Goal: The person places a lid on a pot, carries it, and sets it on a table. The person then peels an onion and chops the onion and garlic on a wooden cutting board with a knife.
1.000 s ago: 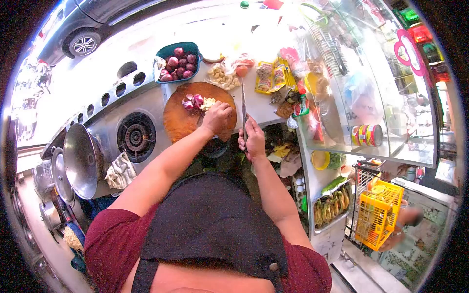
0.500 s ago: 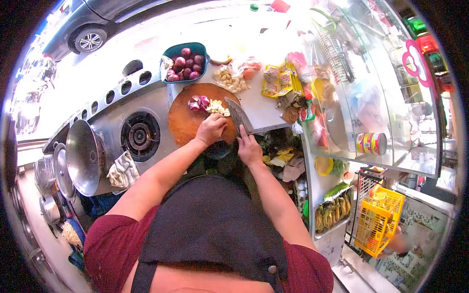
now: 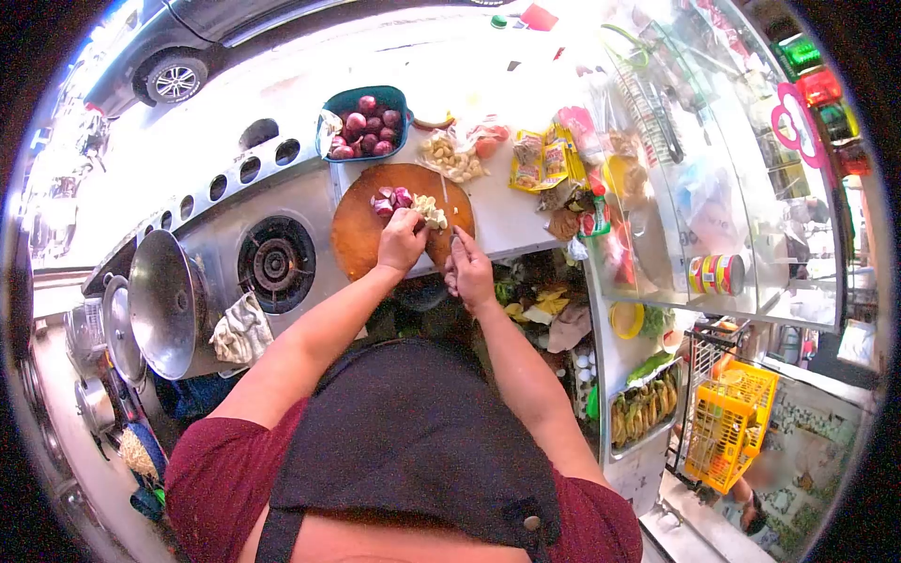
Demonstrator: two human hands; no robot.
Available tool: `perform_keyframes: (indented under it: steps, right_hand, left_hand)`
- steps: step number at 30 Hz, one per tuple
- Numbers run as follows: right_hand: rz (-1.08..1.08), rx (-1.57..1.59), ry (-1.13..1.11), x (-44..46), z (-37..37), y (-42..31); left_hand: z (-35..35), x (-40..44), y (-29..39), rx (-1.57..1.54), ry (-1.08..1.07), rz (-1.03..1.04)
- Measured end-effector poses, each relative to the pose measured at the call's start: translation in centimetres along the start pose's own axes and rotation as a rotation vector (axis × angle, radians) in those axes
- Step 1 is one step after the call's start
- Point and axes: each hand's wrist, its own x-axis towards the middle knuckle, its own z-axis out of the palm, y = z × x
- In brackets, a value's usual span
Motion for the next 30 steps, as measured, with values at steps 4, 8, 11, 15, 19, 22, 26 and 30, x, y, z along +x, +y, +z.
perform_keyframes:
  steps: [4,8,11,15,19,22,26,30]
  right_hand:
    - [0.015,-0.040,0.005,-0.7,-1.2,-1.5]
    - [0.049,-0.205,-0.015,-0.3,-1.0,-1.2]
    - [0.069,-0.215,-0.069,0.6,-0.1,-1.3]
    - [-0.045,-0.614,-0.114,1.9,0.4,-4.7]
    - [-0.424,-1.412,-0.138,5.2,0.0,-7.7]
    - [-0.162,-1.681,-0.149,5.2,2.5,-11.7]
    - [-0.125,-1.654,-0.116,5.9,2.3,-10.1]
    - [-0.150,-1.561,0.008,4.8,-0.2,-3.9]
  left_hand:
    - [-1.5,-0.3,0.3,0.009,-0.028,-0.060]
    - [-1.6,-0.6,0.9,-0.007,-0.126,-0.264]
    - [-0.8,-0.5,0.2,0.064,-0.023,-0.186]
    - [-0.3,-0.4,-0.4,0.108,-0.022,-0.178]
    - [0.2,-0.4,-0.1,0.107,-0.030,-0.184]
    - [0.3,-0.1,0.9,0.106,-0.076,-0.262]
    - [0.8,-0.1,1.1,0.087,-0.044,-0.271]
    - [0.8,0.2,1.2,0.070,-0.048,-0.321]
